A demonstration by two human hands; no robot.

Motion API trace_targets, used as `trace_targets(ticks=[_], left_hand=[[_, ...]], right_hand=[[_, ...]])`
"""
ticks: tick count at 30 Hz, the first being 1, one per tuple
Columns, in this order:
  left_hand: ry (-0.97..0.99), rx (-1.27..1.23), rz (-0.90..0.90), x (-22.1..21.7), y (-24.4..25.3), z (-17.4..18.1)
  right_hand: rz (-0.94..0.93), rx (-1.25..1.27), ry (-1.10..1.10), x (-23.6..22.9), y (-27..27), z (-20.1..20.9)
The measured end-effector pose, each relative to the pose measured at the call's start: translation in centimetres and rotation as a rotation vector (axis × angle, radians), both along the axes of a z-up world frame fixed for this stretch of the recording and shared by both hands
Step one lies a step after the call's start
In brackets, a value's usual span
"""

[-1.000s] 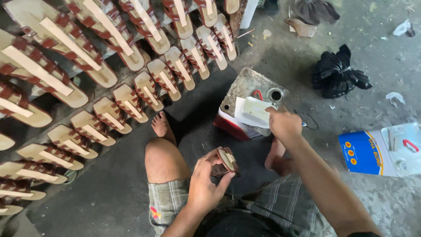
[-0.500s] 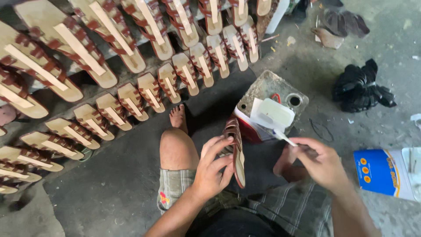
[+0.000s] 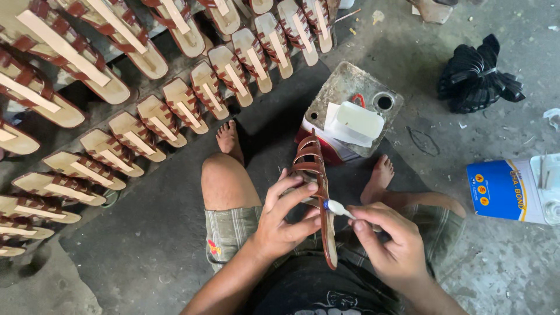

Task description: The person sits on the floor and applies glue to the edges of brown leather sandals using a toothbrush. They repeatedly dip the brush into a container of glue and spread it along the seams of the sandal straps and sole. Finished sandals are placed on a nearby rack.

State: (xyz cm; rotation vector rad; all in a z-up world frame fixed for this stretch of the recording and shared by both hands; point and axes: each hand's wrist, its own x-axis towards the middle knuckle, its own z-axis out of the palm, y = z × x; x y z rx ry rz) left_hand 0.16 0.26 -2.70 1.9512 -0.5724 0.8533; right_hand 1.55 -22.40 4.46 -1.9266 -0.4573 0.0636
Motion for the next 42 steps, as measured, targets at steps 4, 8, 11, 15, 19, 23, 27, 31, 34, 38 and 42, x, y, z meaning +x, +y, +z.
trace_targets(ticks=[4,8,11,15,19,23,27,31,34,38,42], left_hand=[[0.006,0.016,0.034,0.1,0.0,0.5],[0.033,0.003,0.058,0.3,0.0,1.2],[0.060,0.014,0.082,0.2,-0.1,1.7],[0.136,-0.076,0.046,0.2,-0.5,2.3],[0.146,-0.166,-0.065,0.2,-0.9,2.8],[0.184,-0.170,-0.126,0.1,-1.0,3.4],[0.263,-0.151,-0.107,-0.2,-0.6,4.1],[0.312,-0.188,-0.130,-0.3,-0.5,4.5],[0.335,-0.216,-0.177,-0.6,-0.3,4.8],[0.446,-0.321,-0.403,-0.4,0.5,5.4],[0.529,-0.355,-0.537,0.1,0.8,6.2]], right_hand=[[0.059,0.064,-0.027,-0.7,0.3,0.7],[0.087,0.071,-0.085,-1.0,0.1,0.7],[0.108,0.084,-0.133,-1.0,-0.2,0.5],[0.106,0.093,-0.124,-0.8,-0.6,0.3],[0.050,0.115,-0.095,-0.2,-0.6,0.2],[0.079,0.120,-0.122,0.2,-0.6,0.5],[0.104,0.079,-0.160,0.5,-0.7,0.9],[0.132,0.055,-0.141,0.5,-1.1,0.5],[0.094,0.070,-0.162,0.9,-1.2,0.4],[-0.068,0.136,-0.101,2.2,-0.3,0.4],[-0.165,0.137,-0.063,3.9,0.9,0.6]])
